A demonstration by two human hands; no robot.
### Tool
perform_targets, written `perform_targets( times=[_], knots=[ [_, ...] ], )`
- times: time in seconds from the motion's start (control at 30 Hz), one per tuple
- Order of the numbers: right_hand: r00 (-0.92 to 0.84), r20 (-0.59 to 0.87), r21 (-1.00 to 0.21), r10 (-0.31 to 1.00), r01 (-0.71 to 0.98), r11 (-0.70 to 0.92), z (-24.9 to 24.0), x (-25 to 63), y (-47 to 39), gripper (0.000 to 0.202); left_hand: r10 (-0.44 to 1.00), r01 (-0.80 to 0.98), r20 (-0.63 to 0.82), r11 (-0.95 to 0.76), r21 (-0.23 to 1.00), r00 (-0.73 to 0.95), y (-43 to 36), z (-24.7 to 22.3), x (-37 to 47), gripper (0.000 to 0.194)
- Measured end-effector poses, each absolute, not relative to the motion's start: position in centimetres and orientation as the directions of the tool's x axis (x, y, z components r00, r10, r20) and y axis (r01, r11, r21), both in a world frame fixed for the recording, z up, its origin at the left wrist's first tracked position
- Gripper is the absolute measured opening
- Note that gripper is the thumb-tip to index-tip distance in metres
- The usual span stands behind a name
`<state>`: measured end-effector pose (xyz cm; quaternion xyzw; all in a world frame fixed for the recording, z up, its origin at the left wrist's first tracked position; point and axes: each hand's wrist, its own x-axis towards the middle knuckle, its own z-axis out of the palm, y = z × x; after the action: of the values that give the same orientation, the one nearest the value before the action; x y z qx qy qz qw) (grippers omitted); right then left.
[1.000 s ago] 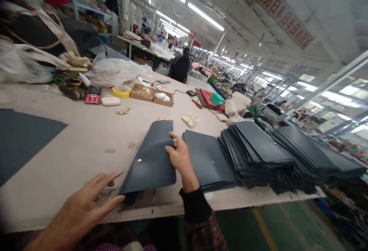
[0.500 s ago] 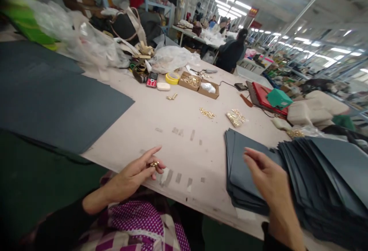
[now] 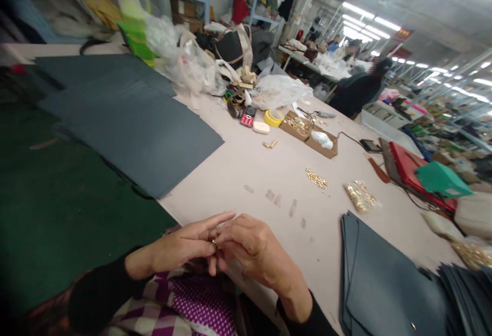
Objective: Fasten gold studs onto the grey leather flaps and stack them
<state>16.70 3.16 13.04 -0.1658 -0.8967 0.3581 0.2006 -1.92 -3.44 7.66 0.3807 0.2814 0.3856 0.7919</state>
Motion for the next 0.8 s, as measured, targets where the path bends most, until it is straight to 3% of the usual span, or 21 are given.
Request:
perform_targets(
  times=[0.2, 0.3, 0.4, 0.47, 0.57, 0.7, 0.8],
  knots=[
    [-0.865, 0.061, -0.828, 0.497, 0.234, 0.509, 12.6, 11.6, 3.7, 0.016, 0.907, -0.446, -0.139, 0.323, 0.835, 0.397, -4.6, 6.8, -5.5, 0.078],
    [-0.805, 0.104, -0.806, 0.584, 0.275, 0.523, 12.2, 7.9, 5.3, 0.012, 0.956, -0.463, -0.203, 0.281, 0.841, 0.211, -6.0, 6.9, -7.4, 0.071],
    [-0.772, 0.240, -0.731, 0.588, 0.255, 0.633, 11.2, 3.4, 8.0, 0.013, 0.946, -0.473, -0.322, 0.267, 0.840, -0.039, -7.7, 6.9, -9.0, 0.055],
    [-0.786, 0.335, -0.633, 0.520, 0.222, 0.742, 10.4, 0.3, 9.8, 0.014, 0.899, -0.458, -0.394, 0.273, 0.846, -0.193, -8.6, 6.6, -9.8, 0.043],
    [-0.826, 0.407, -0.448, 0.390, 0.192, 0.873, 9.5, -3.2, 11.5, 0.016, 0.818, -0.413, -0.424, 0.257, 0.874, -0.389, -9.4, 6.0, -10.7, 0.044],
    [-0.917, 0.241, -0.339, 0.317, 0.226, 0.913, 9.9, -2.9, 11.4, 0.019, 0.788, -0.384, -0.400, 0.227, 0.895, -0.468, -9.3, 5.8, -11.3, 0.050],
    [-0.962, -0.036, -0.425, 0.270, 0.259, 0.867, 11.6, 0.6, 10.5, 0.020, 0.808, -0.430, -0.406, 0.214, 0.877, -0.426, -8.9, 6.3, -10.9, 0.044]
  ],
)
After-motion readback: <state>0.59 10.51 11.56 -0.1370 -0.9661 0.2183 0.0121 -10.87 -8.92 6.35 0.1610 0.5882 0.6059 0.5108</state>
